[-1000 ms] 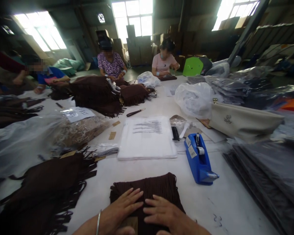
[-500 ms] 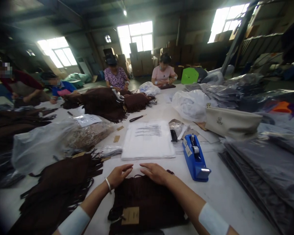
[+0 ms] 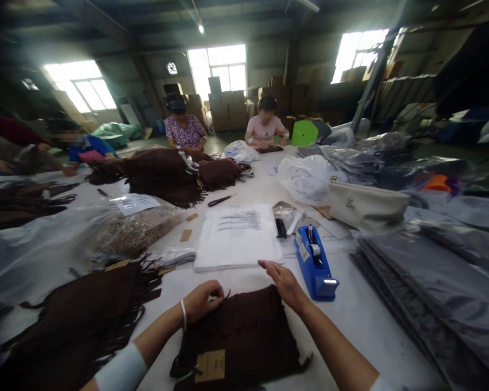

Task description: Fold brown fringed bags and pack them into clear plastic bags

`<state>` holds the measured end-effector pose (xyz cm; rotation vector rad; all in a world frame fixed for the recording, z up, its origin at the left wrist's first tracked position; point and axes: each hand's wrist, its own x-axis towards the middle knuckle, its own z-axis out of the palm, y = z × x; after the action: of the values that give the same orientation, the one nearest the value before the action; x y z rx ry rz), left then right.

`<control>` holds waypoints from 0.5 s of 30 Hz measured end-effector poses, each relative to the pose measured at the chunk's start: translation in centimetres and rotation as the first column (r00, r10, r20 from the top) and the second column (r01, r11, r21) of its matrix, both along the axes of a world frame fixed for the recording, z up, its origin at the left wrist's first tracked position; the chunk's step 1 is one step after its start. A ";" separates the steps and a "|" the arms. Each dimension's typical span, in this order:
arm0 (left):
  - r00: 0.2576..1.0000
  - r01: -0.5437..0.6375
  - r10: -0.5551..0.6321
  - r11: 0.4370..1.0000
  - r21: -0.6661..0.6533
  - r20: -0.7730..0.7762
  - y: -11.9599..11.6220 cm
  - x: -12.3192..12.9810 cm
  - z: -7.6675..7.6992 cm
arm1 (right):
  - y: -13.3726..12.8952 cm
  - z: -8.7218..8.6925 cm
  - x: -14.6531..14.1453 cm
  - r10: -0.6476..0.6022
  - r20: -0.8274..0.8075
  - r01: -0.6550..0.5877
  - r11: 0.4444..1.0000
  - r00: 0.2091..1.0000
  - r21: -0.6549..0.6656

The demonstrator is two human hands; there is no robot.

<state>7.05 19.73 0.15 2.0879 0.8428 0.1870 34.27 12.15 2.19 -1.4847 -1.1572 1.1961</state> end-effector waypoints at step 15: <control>0.981 0.111 -0.126 0.988 0.107 0.149 -7.1 -3.2 1.2 | -8.6 -2.2 -3.9 0.168 0.474 -0.218 0.975 0.864 0.052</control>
<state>3.89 12.66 1.40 2.1762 0.6248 0.3276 30.39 3.58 -0.02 -1.6575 -1.7025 0.9057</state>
